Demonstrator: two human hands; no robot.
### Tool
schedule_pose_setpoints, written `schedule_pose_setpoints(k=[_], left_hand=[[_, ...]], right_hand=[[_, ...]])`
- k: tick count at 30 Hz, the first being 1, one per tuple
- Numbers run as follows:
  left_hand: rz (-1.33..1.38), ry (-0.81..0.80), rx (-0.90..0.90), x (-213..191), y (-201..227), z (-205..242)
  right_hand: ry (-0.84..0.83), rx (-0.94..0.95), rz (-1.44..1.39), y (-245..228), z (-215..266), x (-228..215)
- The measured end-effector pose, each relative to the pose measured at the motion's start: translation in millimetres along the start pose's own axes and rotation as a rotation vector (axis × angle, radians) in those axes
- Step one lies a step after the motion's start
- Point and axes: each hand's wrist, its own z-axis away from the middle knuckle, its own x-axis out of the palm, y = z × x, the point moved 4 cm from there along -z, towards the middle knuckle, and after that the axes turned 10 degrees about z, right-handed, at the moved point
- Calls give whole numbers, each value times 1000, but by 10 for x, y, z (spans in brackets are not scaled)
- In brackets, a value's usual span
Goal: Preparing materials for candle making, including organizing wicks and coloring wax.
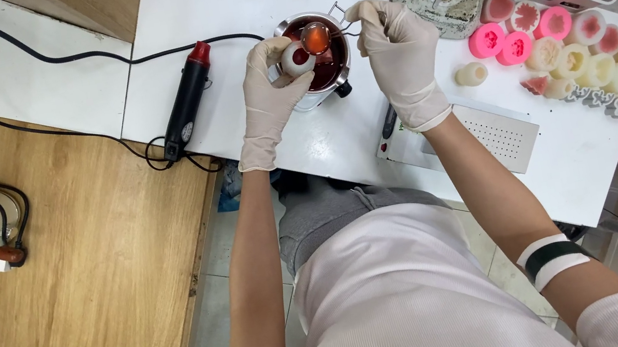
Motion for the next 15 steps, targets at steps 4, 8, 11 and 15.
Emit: schedule_pose_setpoints(k=[4, 8, 11, 15], left_hand=[[0, -7, 22, 16, -9, -11], [-2, -11, 13, 28, 3, -18], [1, -18, 24, 31, 2, -29], [-21, -14, 19, 35, -22, -33]], right_hand=[[-9, -143, 43, -112, 35, 24], [51, -420, 251, -275, 87, -16], [43, -488, 345, -342, 100, -33], [37, -559, 409, -344, 116, -71]])
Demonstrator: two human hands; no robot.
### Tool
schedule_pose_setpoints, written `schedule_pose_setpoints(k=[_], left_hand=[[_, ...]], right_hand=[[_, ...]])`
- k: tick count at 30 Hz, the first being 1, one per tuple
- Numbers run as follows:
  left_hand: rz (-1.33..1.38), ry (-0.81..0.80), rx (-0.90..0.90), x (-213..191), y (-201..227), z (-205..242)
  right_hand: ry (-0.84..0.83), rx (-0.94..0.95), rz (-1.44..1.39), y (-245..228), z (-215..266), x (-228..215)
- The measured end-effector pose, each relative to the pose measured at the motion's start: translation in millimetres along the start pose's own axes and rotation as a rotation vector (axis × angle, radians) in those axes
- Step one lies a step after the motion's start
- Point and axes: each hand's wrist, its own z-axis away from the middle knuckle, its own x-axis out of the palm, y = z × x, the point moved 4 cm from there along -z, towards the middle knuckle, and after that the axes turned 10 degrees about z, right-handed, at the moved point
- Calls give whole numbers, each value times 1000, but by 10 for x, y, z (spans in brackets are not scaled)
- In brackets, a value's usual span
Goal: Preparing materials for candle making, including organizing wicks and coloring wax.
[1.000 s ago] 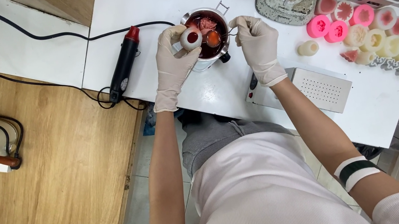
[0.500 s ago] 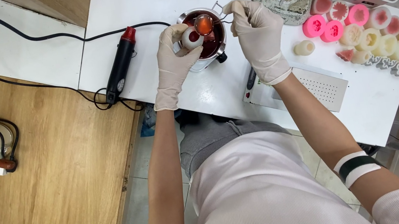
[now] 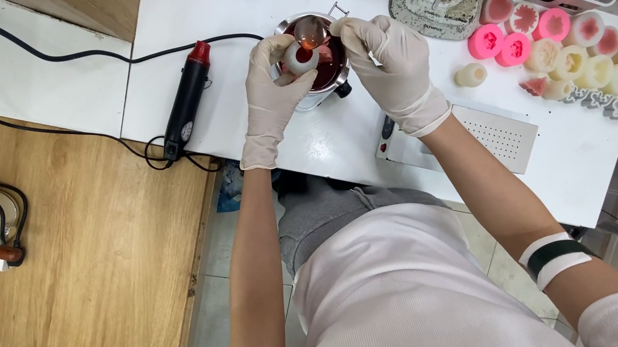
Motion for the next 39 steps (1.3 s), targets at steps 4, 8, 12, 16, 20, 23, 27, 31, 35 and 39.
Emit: schedule_pose_setpoints(k=[4, 8, 12, 16, 20, 23, 27, 31, 35, 39], left_hand=[[-14, 6, 5, -3, -23, -2], [-10, 18, 6, -18, -43, 0], [-15, 19, 5, -19, -17, 7], [22, 9, -1, -21, 26, 22], [59, 16, -30, -49, 66, 52], [55, 6, -18, -64, 50, 54], [41, -32, -20, -69, 195, 82], [-8, -31, -49, -82, 281, 86], [-9, -31, -74, -97, 347, 94], [12, -47, -86, -93, 369, 90]], right_hand=[[-16, -153, 107, -95, -11, -83], [-48, -350, 191, -181, -2, -102], [-14, -346, 204, -98, 105, 38], [70, 331, -376, 272, 200, 166], [107, 843, -701, 642, 430, 307], [73, 983, -691, 670, 612, 368], [-38, 975, -658, 516, 811, 507], [-276, 693, -291, 352, 809, 586], [-404, 297, -21, 290, 884, 739], [-562, 384, -50, 293, 919, 775]])
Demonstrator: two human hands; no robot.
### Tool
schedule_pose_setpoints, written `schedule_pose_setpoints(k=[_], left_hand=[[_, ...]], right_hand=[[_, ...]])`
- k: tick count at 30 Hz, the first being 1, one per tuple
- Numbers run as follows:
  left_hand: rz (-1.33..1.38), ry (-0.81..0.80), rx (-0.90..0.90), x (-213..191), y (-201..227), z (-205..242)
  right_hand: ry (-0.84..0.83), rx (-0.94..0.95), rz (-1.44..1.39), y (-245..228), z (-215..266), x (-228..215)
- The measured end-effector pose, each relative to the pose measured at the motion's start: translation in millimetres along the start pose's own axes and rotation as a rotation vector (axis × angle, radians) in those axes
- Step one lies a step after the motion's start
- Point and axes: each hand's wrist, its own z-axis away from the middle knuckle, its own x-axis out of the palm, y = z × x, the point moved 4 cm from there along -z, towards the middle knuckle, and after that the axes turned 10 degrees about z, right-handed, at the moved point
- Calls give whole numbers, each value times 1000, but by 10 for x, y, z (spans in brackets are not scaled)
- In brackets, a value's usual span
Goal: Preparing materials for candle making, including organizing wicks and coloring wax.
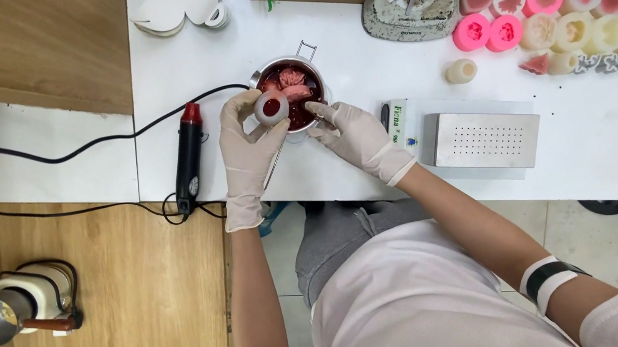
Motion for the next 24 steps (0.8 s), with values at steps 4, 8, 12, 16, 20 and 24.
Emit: schedule_pose_setpoints(k=[4, 8, 12, 16, 20, 24], left_hand=[[44, -25, -29, 0, 13, -9], [47, -43, -84, -7, 105, -4], [12, -50, -103, 26, 317, 18], [12, -83, -94, 83, 531, 38], [34, -145, -52, 113, 713, 54], [82, -181, -45, 172, 909, 42]], right_hand=[[14, 85, -134, 8, 97, -164], [-89, 305, -231, 107, 204, -403], [-66, 367, -267, 357, 299, -652], [42, 417, -264, 710, 303, -1025], [79, 420, -143, 1141, 304, -1233], [158, 442, -96, 1558, 297, -1242]])
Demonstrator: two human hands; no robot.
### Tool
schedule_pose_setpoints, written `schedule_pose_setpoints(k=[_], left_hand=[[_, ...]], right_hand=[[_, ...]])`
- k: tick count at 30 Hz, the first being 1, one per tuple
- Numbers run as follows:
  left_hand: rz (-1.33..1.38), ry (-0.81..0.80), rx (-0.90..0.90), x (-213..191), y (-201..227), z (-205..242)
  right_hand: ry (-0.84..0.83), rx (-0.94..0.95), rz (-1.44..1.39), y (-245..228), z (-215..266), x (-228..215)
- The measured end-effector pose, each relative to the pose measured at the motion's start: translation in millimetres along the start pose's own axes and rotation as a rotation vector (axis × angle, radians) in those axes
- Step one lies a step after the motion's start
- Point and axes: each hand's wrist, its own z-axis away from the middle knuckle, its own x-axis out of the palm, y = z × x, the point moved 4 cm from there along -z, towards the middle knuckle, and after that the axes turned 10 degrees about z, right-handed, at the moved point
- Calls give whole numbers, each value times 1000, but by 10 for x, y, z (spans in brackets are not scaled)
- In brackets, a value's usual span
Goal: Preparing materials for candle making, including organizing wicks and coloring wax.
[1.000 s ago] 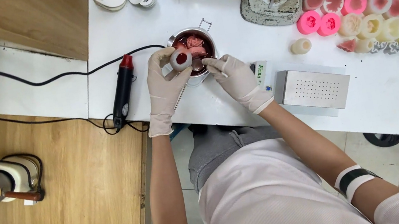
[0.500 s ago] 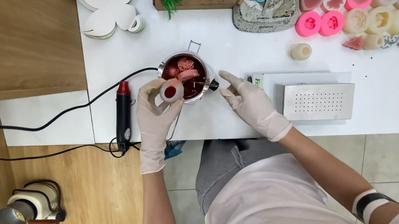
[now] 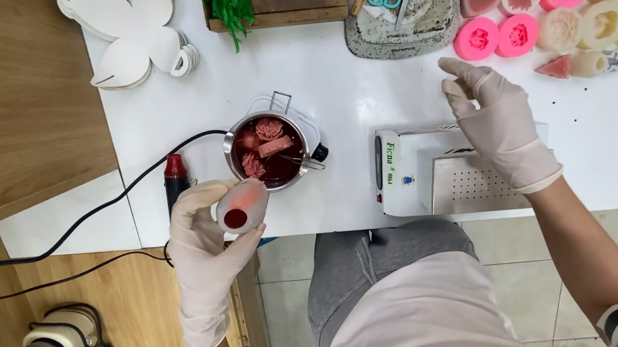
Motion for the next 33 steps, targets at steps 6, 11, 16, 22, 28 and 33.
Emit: schedule_pose_setpoints(k=[6, 11, 16, 22, 28, 33], left_hand=[[-30, 43, -15, 63, 206, -19], [-6, 67, -9, 23, 178, -14], [-30, 41, 5, 7, 171, -11], [-79, 58, -17, 36, 219, -2], [-61, 37, -13, 31, 195, -17], [-88, 11, -5, 91, 253, -34]], right_hand=[[-17, 38, 43, 375, -236, 102], [-52, 72, 127, 806, -413, 161], [23, -26, 183, 918, -692, 155], [78, -195, 247, 811, -1123, 499], [24, -261, 165, 272, -1401, 855], [55, -210, 265, 204, -1545, 1243]])
